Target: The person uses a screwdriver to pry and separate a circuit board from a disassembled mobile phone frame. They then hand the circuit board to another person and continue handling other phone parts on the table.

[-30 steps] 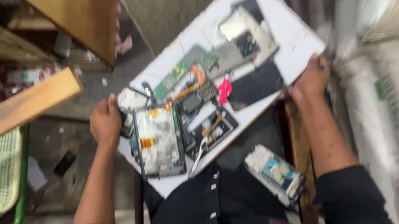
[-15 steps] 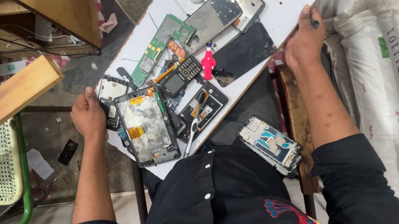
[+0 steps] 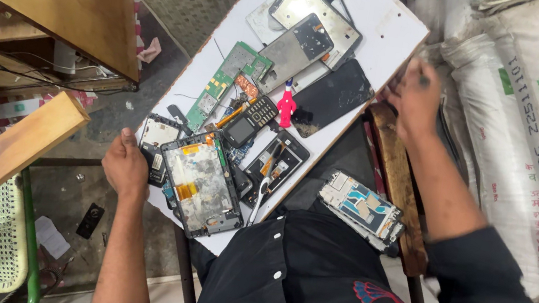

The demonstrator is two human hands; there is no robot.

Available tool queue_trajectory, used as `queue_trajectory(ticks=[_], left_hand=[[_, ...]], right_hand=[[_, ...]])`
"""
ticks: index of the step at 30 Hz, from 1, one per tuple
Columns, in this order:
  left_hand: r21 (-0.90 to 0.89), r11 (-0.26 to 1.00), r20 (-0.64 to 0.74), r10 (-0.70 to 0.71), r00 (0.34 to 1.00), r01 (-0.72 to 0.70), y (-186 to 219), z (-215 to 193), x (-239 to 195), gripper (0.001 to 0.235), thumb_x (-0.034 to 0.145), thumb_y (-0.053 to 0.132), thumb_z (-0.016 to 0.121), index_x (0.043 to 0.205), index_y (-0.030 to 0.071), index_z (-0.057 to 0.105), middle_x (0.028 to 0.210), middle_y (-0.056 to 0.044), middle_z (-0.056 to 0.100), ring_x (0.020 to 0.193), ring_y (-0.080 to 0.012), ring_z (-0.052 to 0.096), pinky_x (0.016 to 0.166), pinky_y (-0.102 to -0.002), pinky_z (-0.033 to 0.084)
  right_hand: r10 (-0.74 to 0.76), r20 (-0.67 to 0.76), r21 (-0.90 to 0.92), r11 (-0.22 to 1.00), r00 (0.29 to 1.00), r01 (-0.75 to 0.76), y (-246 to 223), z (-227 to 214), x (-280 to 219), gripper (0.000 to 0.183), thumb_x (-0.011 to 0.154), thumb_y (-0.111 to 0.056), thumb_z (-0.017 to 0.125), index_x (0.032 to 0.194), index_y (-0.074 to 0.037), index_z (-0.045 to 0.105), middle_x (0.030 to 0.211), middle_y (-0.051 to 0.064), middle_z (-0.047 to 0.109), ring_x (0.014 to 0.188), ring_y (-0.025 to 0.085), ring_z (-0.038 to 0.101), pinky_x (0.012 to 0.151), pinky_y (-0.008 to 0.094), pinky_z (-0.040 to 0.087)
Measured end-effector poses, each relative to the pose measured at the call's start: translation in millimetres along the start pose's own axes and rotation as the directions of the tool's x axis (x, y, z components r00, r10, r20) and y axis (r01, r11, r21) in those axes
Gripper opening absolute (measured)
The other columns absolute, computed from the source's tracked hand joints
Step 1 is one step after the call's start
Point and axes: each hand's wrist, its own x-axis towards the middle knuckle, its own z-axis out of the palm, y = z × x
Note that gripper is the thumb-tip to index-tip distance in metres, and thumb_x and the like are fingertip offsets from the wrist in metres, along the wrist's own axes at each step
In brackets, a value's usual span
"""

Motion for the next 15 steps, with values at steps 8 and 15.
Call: queue_trajectory(ticks=[8,15], left_hand=[[0.033,0.999,0.013,-0.028,1.000,0.027,2,3,2,0.056,0.108,0.054,0.047,0.099,0.003,0.069,0.086,-0.023,0.068,0.077,-0.0438,0.063,0.072,-0.051,0.048],[0.089,0.996,0.027,-0.030,0.999,0.027,8,4,2,0.057,0.109,0.055,0.043,0.101,0.006,0.070,0.093,-0.023,0.070,0.089,-0.0489,0.064,0.077,-0.055,0.049]], right_hand=[[-0.323,0.600,-0.676,0.285,0.732,0.680,-26,-30,-153,0.040,0.092,-0.012,0.071,0.130,-0.006,0.059,0.116,0.022,0.068,0.104,0.039,0.070,0.086,0.043,0.057],[-0.051,0.694,-0.715,0.068,0.718,0.696,-5,-21,-202,0.071,0.084,-0.036,0.073,0.138,0.002,0.048,0.103,0.025,0.066,0.095,0.039,0.067,0.081,0.046,0.053]])
